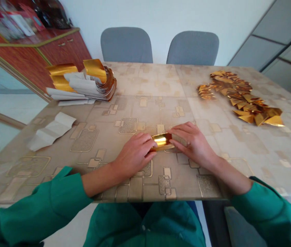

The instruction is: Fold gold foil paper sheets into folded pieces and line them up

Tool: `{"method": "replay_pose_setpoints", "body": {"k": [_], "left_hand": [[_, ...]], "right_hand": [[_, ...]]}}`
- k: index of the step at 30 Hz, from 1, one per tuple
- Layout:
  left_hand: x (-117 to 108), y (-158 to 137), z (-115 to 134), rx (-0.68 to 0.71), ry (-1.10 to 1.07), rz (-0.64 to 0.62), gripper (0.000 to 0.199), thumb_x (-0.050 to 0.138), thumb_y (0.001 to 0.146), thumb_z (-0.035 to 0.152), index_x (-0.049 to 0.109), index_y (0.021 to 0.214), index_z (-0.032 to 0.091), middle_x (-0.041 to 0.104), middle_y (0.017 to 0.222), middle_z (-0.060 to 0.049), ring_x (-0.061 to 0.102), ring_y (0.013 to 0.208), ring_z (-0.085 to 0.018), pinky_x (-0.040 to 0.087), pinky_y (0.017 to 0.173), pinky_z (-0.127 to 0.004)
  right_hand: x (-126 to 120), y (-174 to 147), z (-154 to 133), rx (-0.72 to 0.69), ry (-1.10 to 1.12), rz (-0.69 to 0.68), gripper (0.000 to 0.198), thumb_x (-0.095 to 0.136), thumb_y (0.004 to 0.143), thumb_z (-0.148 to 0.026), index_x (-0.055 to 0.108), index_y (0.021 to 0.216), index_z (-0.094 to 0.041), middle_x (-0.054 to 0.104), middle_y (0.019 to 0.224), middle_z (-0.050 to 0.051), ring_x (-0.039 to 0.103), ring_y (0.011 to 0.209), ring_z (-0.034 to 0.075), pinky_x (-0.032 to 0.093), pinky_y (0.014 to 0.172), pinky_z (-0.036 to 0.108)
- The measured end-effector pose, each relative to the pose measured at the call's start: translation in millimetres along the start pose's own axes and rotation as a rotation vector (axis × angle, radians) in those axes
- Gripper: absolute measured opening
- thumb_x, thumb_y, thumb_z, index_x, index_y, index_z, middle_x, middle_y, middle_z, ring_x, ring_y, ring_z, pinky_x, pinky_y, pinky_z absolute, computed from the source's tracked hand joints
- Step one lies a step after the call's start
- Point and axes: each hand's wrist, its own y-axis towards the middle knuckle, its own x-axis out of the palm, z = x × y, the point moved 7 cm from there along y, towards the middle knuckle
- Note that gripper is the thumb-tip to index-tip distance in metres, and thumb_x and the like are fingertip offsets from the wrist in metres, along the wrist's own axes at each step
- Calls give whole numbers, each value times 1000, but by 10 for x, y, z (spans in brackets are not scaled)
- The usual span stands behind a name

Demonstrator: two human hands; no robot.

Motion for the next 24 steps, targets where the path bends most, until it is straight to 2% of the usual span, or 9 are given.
{"method": "replay_pose_setpoints", "body": {"k": [5,8,12,15,17,20,24], "left_hand": [[-11,-9,36,17,-46,9,4,58,94,18,60,91,16,62,96,-5,55,92,-21,47,83,-35],[-5,-60,109,53,16,13,8,54,97,19,61,96,15,63,98,-6,56,91,-21,48,84,-36],[13,-189,221,137,135,36,16,49,98,16,65,100,14,66,102,-8,57,92,-23,49,84,-37],[16,-249,247,156,218,68,20,47,99,16,67,100,16,66,105,-9,58,93,-23,48,80,-36],[8,-249,255,164,258,90,21,46,99,16,67,98,17,66,99,-8,58,88,-22,47,76,-34],[-13,-230,299,219,287,127,21,46,100,16,67,101,15,65,89,-5,57,80,-20,45,73,-34],[-14,-237,337,241,258,135,21,47,101,19,65,110,14,67,96,-6,58,86,-20,47,79,-36]], "right_hand": [[132,146,61,26,16,-93,17,66,91,-25,71,107,-20,71,101,6,58,92,20,42,80,33],[158,135,40,36,26,-95,9,67,90,-26,72,96,-20,69,91,3,56,88,18,39,78,32],[170,82,59,111,36,-106,20,76,84,-31,70,98,-19,68,88,3,53,83,18,36,75,30],[207,60,76,138,101,-143,13,76,83,-28,66,83,-20,66,78,1,53,77,16,34,71,28],[198,65,72,126,122,-125,15,75,85,-25,63,76,-20,64,71,-1,52,73,14,32,69,28],[121,85,38,78,76,-47,15,71,88,-25,62,76,-20,65,71,-1,53,73,15,32,71,29],[20,91,-22,29,34,11,15,66,92,-26,62,78,-20,65,73,0,53,75,16,34,74,31]]}}
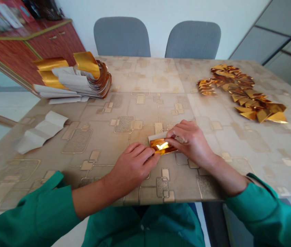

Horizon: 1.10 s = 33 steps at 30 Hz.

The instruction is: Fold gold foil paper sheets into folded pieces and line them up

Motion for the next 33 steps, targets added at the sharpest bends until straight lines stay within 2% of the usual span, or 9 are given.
{"method": "replay_pose_setpoints", "body": {"k": [6,12,14,17,22,25,29,31,33], "left_hand": [[-27,-36,8,-54,-62,-17,24,49,100,29,67,106,15,67,103,-10,59,90,-24,48,82,-41],[-18,-47,50,-50,-94,-47,27,51,99,32,67,107,12,65,94,-9,58,87,-25,49,83,-44],[-4,-45,46,-62,-94,-45,29,50,99,33,67,108,11,64,94,-10,58,88,-25,48,89,-46],[29,-34,11,-101,-85,-53,34,47,100,37,66,112,11,63,95,-10,57,89,-25,46,95,-50],[46,-21,-32,-130,-86,-67,37,52,97,38,64,117,9,61,93,-11,54,88,-27,48,88,-49],[32,-29,-67,-140,-122,-59,31,57,94,37,65,110,11,60,91,-10,53,86,-27,49,83,-47],[17,-34,-246,-268,-239,-10,16,58,93,30,59,91,14,62,94,-10,56,88,-26,49,80,-43],[-1,-13,-298,-272,-282,44,15,57,94,28,58,99,13,64,106,-12,57,99,-26,48,88,-43],[7,25,-262,-182,-293,50,26,57,96,28,56,117,12,62,122,-13,55,111,-27,44,100,-46]], "right_hand": [[12,-39,-50,10,59,-84,3,60,90,-18,57,88,-18,63,76,0,53,72,15,34,73,30],[141,-104,-73,-19,7,-212,12,73,87,-29,67,93,-22,69,83,0,57,82,17,30,73,30],[155,-109,-96,-45,-34,-208,8,69,91,-29,69,90,-22,69,80,0,56,82,17,29,73,31],[152,-98,-132,-71,-88,-177,15,60,97,-30,70,88,-21,68,77,1,55,81,17,29,75,33],[146,-100,-146,-89,-145,-145,21,56,99,-29,70,87,-21,68,76,1,54,80,17,29,79,34],[136,-126,-165,-128,-178,-140,19,57,98,-27,70,86,-21,68,76,1,54,81,18,29,81,35],[130,-156,-201,-163,-212,-164,14,58,97,-25,70,91,-20,69,79,3,55,85,20,31,83,37],[133,-163,-215,-168,-223,-188,15,57,97,-25,70,93,-20,69,80,3,55,86,21,32,84,38],[136,-169,-227,-170,-235,-211,16,55,98,-24,70,95,-20,69,81,3,55,87,21,33,86,38]]}}
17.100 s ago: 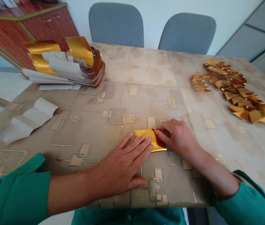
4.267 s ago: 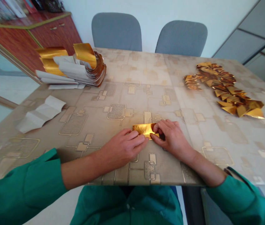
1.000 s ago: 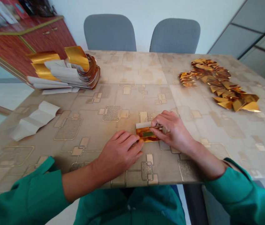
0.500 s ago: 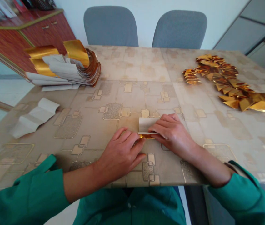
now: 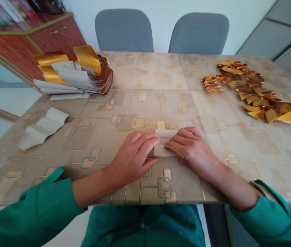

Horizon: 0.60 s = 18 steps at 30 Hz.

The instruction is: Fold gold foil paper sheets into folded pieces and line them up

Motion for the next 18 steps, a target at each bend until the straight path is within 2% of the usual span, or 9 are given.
{"method": "replay_pose_setpoints", "body": {"k": [3,6,13,18], "left_hand": [[90,11,73,107,39,-81,40,55,98,29,50,133,11,64,123,-12,56,111,-26,40,106,-47],[141,4,86,112,76,-122,37,54,98,28,54,130,11,68,116,-11,58,105,-25,40,105,-47],[168,11,70,92,88,-167,32,54,96,26,59,125,14,68,117,-8,58,103,-24,37,107,-48],[166,12,78,84,85,-163,27,57,95,25,62,120,17,69,117,-5,58,105,-24,31,112,-50]], "right_hand": [[-15,-9,-26,-12,-8,-6,16,54,98,-22,70,97,-20,69,83,4,55,88,20,33,90,38],[-40,-22,-61,-38,-14,-5,15,56,97,-22,70,99,-20,69,86,5,55,89,21,33,93,39],[-107,-110,6,-67,-43,-49,19,58,92,-19,69,107,-17,71,95,7,54,94,24,34,96,42],[-149,-266,141,-97,-61,-39,26,46,101,-26,67,114,-17,73,104,8,54,100,24,33,99,44]]}}
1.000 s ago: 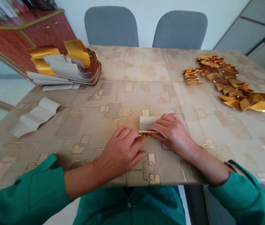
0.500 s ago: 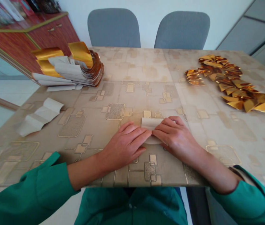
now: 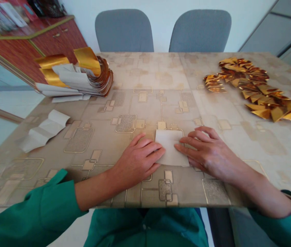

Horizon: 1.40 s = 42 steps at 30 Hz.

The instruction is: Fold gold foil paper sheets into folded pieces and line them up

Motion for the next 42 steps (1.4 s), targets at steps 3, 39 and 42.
{"method": "replay_pose_setpoints", "body": {"k": [3,39,42], "left_hand": [[4,2,5,-10,1,0,27,57,95,25,61,120,17,69,117,-5,58,105,-24,30,113,-50],[-4,33,-35,21,-21,35,25,62,91,18,65,115,19,69,110,-4,57,101,-21,33,113,-49],[-4,33,-24,12,0,41,23,58,93,18,66,114,19,70,109,-4,58,100,-21,33,113,-49]], "right_hand": [[-8,-116,89,9,5,-10,30,43,104,-32,65,119,-18,71,114,7,55,106,24,33,101,43],[191,184,251,112,496,-6,18,53,99,-22,66,86,-18,60,79,3,53,77,14,39,70,27],[191,194,224,95,484,-6,19,52,99,-23,66,87,-18,61,79,3,53,77,14,39,70,27]]}}
